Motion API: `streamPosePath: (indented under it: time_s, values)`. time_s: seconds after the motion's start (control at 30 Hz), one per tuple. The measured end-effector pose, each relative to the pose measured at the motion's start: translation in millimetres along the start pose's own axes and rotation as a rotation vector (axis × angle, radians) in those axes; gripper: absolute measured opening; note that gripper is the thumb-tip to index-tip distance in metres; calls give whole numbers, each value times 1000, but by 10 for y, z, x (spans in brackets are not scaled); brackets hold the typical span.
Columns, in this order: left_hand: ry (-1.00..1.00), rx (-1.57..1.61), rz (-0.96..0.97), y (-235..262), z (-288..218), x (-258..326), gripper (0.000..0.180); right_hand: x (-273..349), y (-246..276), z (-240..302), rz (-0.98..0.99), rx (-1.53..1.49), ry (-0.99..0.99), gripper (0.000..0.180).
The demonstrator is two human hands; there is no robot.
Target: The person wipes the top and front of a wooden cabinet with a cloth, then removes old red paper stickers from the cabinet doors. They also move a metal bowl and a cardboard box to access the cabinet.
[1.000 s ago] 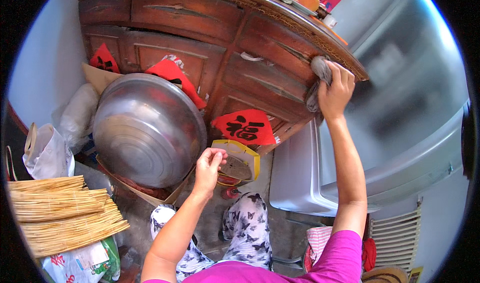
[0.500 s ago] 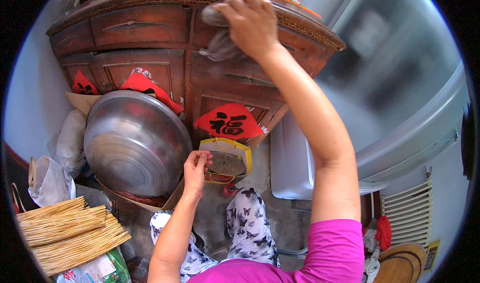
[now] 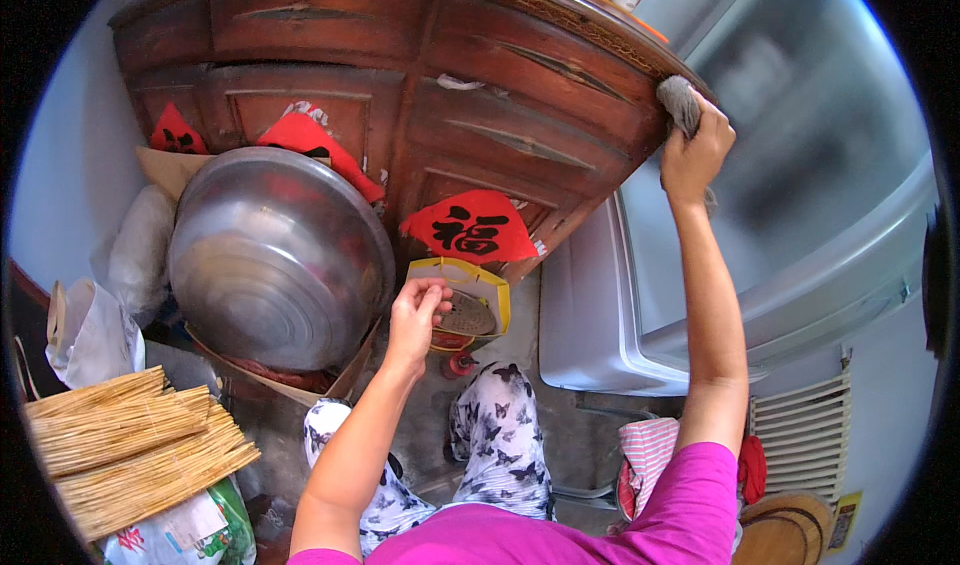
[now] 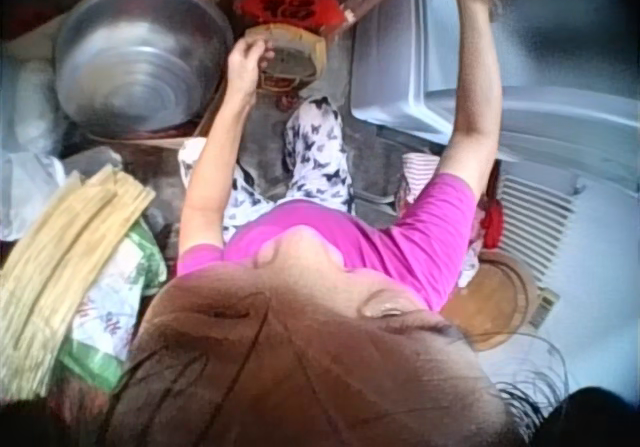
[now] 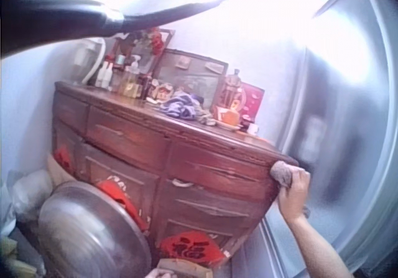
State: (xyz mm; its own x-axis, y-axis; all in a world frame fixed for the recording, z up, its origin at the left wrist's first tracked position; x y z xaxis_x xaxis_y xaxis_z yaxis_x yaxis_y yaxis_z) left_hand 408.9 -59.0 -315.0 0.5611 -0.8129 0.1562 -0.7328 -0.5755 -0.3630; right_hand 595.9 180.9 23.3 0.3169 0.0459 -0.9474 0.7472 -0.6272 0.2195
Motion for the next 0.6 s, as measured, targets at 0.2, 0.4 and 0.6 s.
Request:
streamPosePath:
  time_s: [0.2,0.4,0.6]
  values:
    - [46,0,79,-151,165,-54,29,532,-507,596,-98,-113,-62,68]
    - [51,-30,33,-96,189,-124,32,390,-1022,1723,106,-413,403,56]
    - [176,-79,143,-250,380,-53,37,722,-1100,1588,299,-312,398,55]
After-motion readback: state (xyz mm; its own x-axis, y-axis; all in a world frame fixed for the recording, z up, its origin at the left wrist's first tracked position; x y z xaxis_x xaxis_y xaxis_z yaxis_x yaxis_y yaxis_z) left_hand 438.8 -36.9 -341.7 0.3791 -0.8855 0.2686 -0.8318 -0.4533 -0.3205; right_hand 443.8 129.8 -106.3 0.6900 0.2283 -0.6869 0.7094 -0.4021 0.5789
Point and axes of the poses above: each hand's wrist, its own x-axis away from the middle knuckle, its own y-axis out of the back of the hand, z = x × y, the point moved 6 cm from there along -x, towards the middle knuckle, and after that the axes turned 3 degrees about -x, right-handed, at the moved point
